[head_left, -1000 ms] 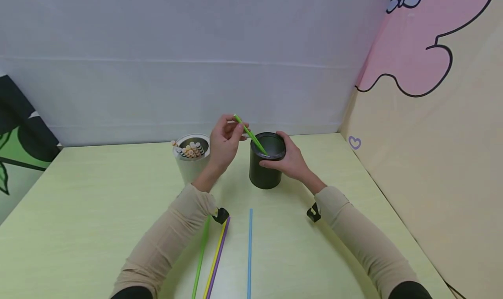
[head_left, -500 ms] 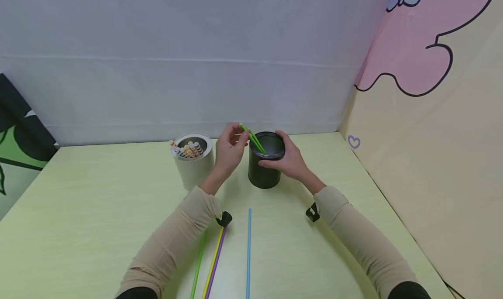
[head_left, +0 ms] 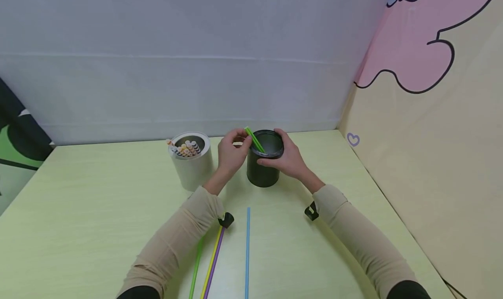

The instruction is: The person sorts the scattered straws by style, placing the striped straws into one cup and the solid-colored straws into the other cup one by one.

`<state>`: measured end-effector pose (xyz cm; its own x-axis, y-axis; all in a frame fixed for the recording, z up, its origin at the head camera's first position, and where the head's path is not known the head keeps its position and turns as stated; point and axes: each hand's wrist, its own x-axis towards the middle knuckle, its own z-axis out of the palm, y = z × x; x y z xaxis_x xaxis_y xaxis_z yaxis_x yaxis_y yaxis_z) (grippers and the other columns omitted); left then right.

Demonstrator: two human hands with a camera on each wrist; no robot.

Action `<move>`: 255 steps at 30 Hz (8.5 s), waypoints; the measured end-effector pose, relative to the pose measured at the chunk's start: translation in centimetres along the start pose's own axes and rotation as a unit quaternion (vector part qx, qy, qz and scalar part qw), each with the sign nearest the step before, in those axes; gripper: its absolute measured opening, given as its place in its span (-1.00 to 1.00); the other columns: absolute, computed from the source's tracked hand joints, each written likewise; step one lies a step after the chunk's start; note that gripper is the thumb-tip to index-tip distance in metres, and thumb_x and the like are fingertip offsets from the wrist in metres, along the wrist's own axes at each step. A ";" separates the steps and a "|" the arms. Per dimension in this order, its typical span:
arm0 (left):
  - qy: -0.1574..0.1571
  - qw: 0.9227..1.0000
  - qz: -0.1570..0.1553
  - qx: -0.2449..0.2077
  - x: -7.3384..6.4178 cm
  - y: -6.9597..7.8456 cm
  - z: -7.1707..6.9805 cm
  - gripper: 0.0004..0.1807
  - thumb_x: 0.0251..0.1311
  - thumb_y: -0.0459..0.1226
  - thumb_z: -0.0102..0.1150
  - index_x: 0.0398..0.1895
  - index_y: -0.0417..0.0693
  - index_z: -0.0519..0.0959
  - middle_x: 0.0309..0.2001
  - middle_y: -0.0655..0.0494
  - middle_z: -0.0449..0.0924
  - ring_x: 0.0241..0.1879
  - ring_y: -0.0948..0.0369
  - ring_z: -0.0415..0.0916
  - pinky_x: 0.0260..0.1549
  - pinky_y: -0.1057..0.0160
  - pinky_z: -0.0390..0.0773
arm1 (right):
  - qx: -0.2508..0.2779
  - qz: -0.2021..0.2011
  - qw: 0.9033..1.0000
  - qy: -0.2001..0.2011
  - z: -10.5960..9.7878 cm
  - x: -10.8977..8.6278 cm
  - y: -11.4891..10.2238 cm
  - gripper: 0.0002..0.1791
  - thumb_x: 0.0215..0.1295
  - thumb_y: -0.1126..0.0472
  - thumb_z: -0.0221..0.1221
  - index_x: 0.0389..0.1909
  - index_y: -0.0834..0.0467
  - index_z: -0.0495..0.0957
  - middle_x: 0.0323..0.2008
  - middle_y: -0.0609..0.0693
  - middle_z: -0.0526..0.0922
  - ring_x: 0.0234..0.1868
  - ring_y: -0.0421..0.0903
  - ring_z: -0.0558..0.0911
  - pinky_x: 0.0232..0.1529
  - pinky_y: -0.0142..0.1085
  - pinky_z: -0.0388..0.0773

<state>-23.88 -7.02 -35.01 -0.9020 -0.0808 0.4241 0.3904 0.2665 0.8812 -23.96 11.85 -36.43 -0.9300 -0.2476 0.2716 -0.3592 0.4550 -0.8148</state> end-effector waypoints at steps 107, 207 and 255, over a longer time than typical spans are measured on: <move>-0.613 0.618 0.408 0.274 -17.6 4.5 -5.4 -0.81 0.04 -0.26 0.34 -0.37 0.34 0.70 -0.31 0.53 0.55 -0.19 0.50 0.41 -0.20 0.53 0.26 | 0.010 0.009 1.000 -0.008 -0.2 0.1 0.1 0.12 -0.09 0.03 0.49 0.45 0.07 0.03 0.29 0.09 0.30 0.20 0.05 0.41 0.14 -0.02 0.45; -0.161 0.845 0.500 0.101 -6.2 12.3 -8.7 -0.85 0.16 -0.52 0.13 -0.22 -0.24 0.58 -0.24 0.01 0.65 -0.24 0.14 0.63 -0.19 0.28 0.60 | 0.022 -0.010 1.000 0.006 0.1 -0.2 -0.1 0.11 -0.11 0.00 0.51 0.43 0.06 0.07 0.24 0.08 0.35 0.13 0.04 0.46 0.11 -0.03 0.47; -0.018 0.992 0.003 -0.128 -0.3 2.8 -2.5 -0.79 0.21 -0.41 0.23 -0.17 -0.38 0.47 -0.28 0.00 0.58 -0.33 0.24 0.63 -0.29 0.31 0.64 | 0.029 -0.011 1.000 0.002 0.4 -0.2 0.3 0.15 -0.12 0.01 0.51 0.45 0.14 0.03 0.26 0.10 0.33 0.15 0.05 0.44 0.13 -0.02 0.46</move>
<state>-22.08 -8.59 -32.09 -0.9035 -0.0443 0.4264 0.4262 0.0141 0.9045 -23.81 11.66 -36.92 -0.9226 -0.2529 0.2912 -0.3738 0.3994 -0.8371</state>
